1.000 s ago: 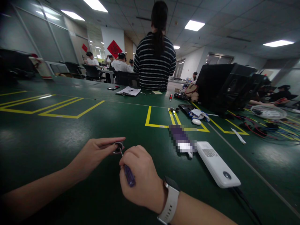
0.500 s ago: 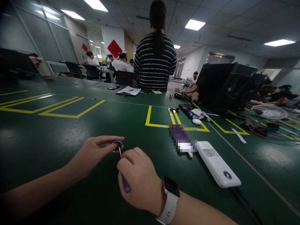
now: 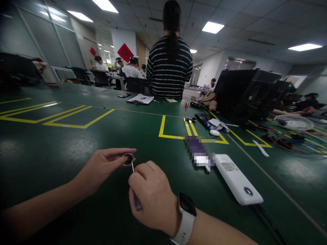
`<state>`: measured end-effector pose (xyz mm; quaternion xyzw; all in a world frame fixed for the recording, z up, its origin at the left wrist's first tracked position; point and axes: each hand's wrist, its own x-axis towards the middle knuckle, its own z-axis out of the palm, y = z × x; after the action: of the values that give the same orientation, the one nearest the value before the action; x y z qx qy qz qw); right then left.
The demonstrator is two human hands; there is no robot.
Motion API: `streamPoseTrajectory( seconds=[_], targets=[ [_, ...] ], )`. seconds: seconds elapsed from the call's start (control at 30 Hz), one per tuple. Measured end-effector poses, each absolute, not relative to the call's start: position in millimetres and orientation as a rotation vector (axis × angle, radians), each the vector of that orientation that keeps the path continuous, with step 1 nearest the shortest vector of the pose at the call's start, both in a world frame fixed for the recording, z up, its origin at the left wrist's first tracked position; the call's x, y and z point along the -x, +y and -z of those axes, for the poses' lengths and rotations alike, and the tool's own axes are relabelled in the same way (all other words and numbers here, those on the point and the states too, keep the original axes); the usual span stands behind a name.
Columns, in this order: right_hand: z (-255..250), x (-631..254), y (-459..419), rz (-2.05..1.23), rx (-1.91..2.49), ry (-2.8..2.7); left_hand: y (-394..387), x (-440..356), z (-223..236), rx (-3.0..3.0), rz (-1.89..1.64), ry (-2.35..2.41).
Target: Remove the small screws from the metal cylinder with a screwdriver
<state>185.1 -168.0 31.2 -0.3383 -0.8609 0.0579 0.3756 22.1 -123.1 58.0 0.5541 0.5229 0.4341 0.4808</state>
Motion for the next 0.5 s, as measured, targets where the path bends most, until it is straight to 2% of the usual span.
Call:
streamPoseTrajectory(
  seconds=[0.5],
  targets=[
    [-34.7,-188.0,-166.5,-0.255,0.781,-2.062,-102.3,-13.1,-45.6,-1.355,-1.065,1.197]
  ],
)
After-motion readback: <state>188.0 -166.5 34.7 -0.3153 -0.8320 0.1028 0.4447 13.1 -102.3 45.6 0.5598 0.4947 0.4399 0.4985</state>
